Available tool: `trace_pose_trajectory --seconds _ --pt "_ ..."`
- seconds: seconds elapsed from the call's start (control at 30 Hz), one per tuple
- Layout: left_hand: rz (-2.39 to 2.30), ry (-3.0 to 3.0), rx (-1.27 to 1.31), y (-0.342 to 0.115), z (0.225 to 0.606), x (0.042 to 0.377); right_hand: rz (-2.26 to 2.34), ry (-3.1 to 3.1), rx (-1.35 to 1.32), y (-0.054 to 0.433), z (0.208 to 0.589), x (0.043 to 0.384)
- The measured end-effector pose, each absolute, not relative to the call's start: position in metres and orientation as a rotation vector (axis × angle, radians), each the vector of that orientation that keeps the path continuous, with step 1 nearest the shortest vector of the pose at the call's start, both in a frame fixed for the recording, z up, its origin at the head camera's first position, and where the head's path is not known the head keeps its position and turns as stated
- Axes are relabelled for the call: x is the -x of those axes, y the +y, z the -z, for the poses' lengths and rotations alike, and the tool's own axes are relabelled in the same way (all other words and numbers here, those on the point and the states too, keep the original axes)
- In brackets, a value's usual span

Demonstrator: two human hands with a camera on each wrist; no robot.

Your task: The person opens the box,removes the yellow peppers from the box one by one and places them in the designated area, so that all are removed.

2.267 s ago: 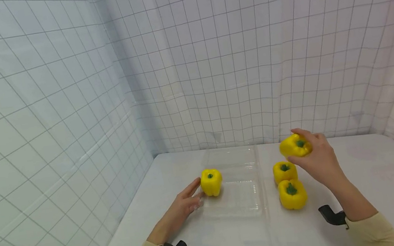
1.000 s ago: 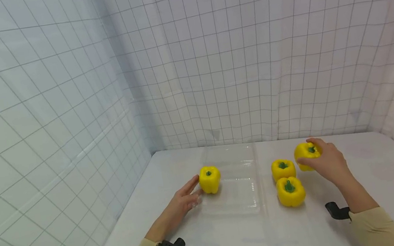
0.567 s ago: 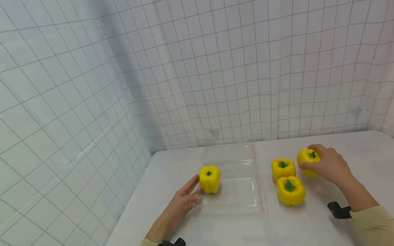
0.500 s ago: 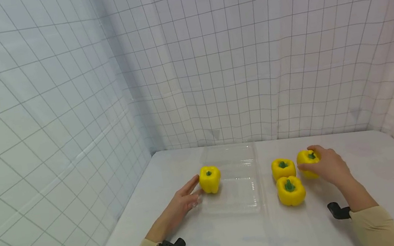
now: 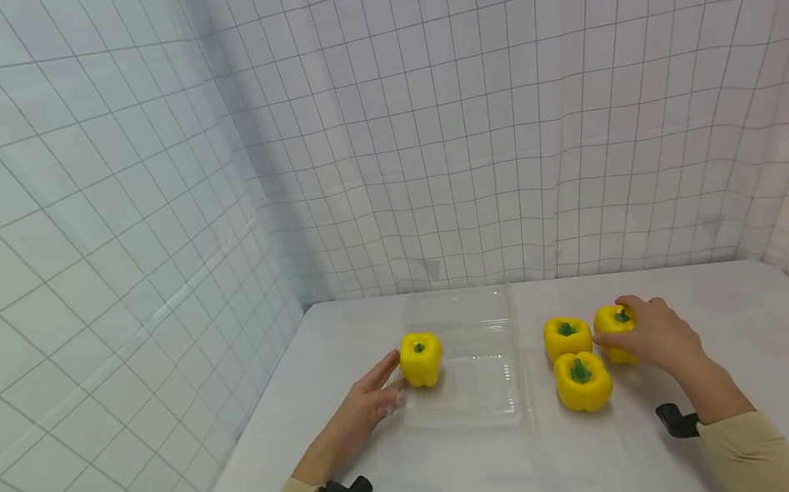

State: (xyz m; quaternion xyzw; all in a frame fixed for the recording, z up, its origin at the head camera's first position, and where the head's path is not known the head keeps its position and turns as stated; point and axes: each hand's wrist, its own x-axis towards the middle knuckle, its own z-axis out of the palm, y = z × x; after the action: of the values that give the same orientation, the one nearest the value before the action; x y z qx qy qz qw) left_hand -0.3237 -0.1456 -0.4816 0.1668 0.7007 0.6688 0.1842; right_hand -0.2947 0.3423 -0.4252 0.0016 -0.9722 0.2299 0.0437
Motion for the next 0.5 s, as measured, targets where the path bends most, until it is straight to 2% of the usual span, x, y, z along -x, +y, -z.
trace_pose_trajectory --seconds 0.5 --pt "-1.902 1.963 -0.456 -0.1447 0.4807 0.3228 -0.69 -3.004 -0.089 0.3428 0.4224 0.293"
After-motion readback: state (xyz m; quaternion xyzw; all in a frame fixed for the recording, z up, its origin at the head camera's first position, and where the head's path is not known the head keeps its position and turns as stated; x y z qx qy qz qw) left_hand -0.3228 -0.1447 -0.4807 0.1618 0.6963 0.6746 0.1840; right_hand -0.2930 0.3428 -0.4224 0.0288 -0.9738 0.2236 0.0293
